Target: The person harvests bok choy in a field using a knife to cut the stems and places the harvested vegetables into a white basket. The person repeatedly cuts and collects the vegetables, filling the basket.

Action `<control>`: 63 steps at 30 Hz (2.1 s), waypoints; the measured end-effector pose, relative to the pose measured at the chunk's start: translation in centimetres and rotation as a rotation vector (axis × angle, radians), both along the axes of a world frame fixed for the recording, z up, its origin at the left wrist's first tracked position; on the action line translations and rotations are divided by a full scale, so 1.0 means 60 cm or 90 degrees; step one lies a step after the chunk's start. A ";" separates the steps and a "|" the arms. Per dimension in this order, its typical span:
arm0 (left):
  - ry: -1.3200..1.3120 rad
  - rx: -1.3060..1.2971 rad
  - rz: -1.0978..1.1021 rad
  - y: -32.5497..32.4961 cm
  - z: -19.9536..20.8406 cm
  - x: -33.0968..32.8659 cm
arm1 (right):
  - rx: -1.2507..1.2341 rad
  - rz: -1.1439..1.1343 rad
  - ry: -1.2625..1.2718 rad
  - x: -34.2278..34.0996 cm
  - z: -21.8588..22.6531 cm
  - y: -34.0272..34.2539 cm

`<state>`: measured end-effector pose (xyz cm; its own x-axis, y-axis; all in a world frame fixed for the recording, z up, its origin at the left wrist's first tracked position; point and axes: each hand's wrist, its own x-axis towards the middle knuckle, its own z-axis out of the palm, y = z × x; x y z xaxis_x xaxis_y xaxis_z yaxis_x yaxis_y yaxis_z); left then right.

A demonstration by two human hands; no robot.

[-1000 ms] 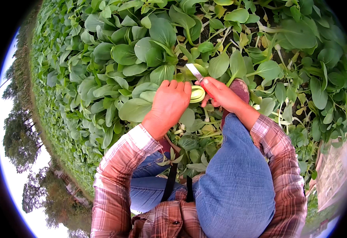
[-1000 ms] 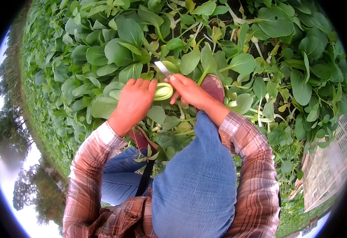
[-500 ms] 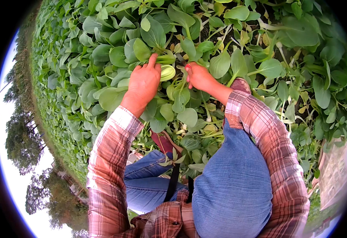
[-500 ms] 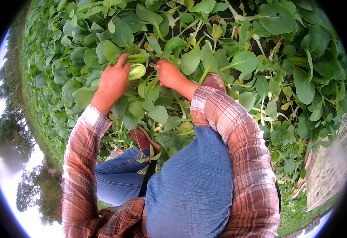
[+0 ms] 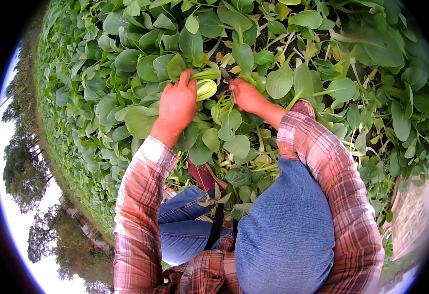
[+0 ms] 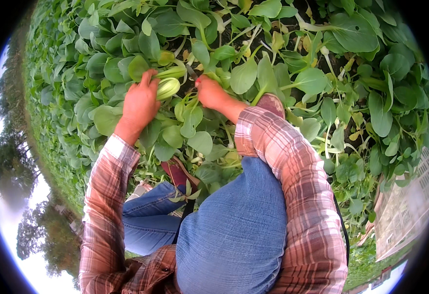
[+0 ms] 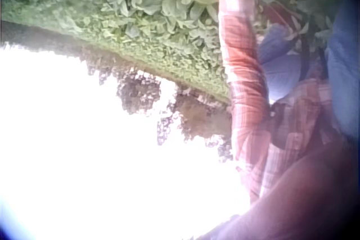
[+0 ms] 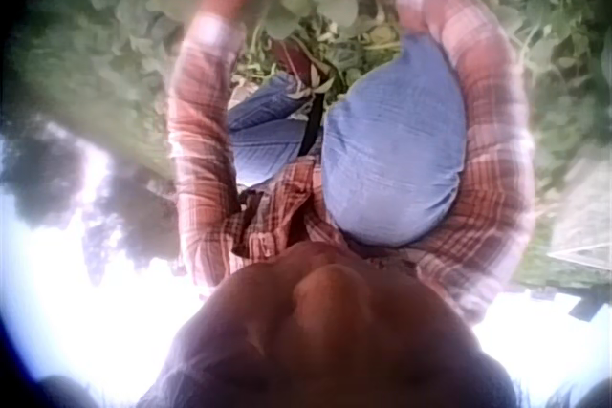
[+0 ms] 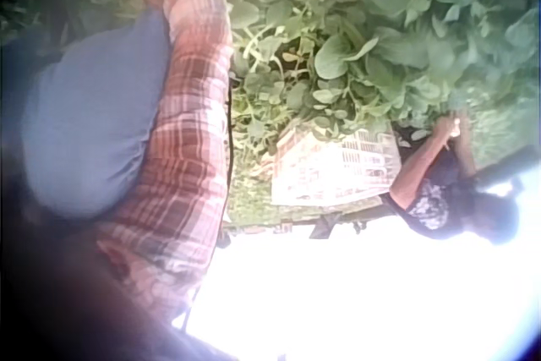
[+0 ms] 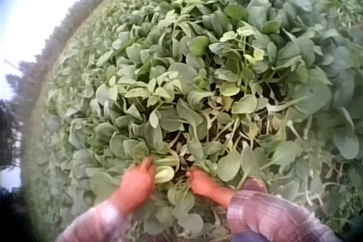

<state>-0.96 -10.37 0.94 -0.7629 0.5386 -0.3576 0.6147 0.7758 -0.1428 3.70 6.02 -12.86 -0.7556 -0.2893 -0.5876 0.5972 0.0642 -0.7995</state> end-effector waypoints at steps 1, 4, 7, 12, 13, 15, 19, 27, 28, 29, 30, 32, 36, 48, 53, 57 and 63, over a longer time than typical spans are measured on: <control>0.004 0.011 -0.003 -0.001 0.000 0.003 | 0.016 0.003 0.019 -0.002 -0.005 -0.003; 0.017 0.022 -0.007 -0.008 -0.016 0.009 | 0.161 0.082 0.211 -0.016 -0.066 -0.019; 0.009 0.043 0.002 0.000 -0.019 0.013 | 0.280 0.175 0.269 -0.031 -0.070 -0.012; 0.050 0.115 -0.018 -0.017 0.020 0.049 | -0.159 -0.018 -0.089 -0.019 0.007 0.016; 0.044 0.135 -0.026 -0.015 0.023 0.056 | -0.301 -0.086 -0.147 -0.013 0.012 0.033; 0.034 0.173 -0.042 -0.013 0.032 0.070 | -0.585 -0.224 -0.260 -0.006 0.023 0.058; -0.022 0.166 -0.026 -0.003 0.066 0.097 | -0.625 -0.228 -0.226 0.007 0.056 0.063; -0.063 0.224 -0.129 0.068 0.170 0.139 | -0.524 -0.211 -0.147 0.065 0.111 0.098; -0.067 0.199 -0.118 0.079 0.172 0.132 | -0.526 -0.176 -0.137 0.067 0.126 0.101; -0.070 0.176 -0.106 0.089 0.165 0.118 | -0.526 -0.139 -0.128 0.070 0.134 0.102; -0.073 0.155 -0.094 0.094 0.157 0.104 | -0.463 -0.148 -0.117 0.079 0.128 0.093; -0.216 0.147 0.054 0.087 0.138 0.091 | -0.411 -0.093 -0.133 0.072 0.123 0.093; -0.217 0.103 0.025 0.079 0.117 0.067 | -0.068 0.018 0.080 0.039 0.093 0.082; -0.184 -0.099 0.151 0.021 0.063 0.003 | 0.111 0.127 0.039 -0.049 0.026 0.001; -0.154 -0.084 0.171 0.016 0.059 0.012 | 0.105 0.150 0.015 -0.053 0.037 -0.004; -0.123 -0.055 0.106 0.005 0.054 0.017 | 0.110 0.168 0.009 -0.055 0.043 -0.002; -0.043 -0.052 0.023 0.000 0.035 0.048 | 0.309 0.267 0.235 -0.057 0.002 -0.014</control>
<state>1.94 -10.35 3.01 -0.7543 0.4779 -0.4501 0.5965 0.7853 -0.1659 0.28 5.16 -12.72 -0.8119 -0.3695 -0.4521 0.1429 0.6250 -0.7675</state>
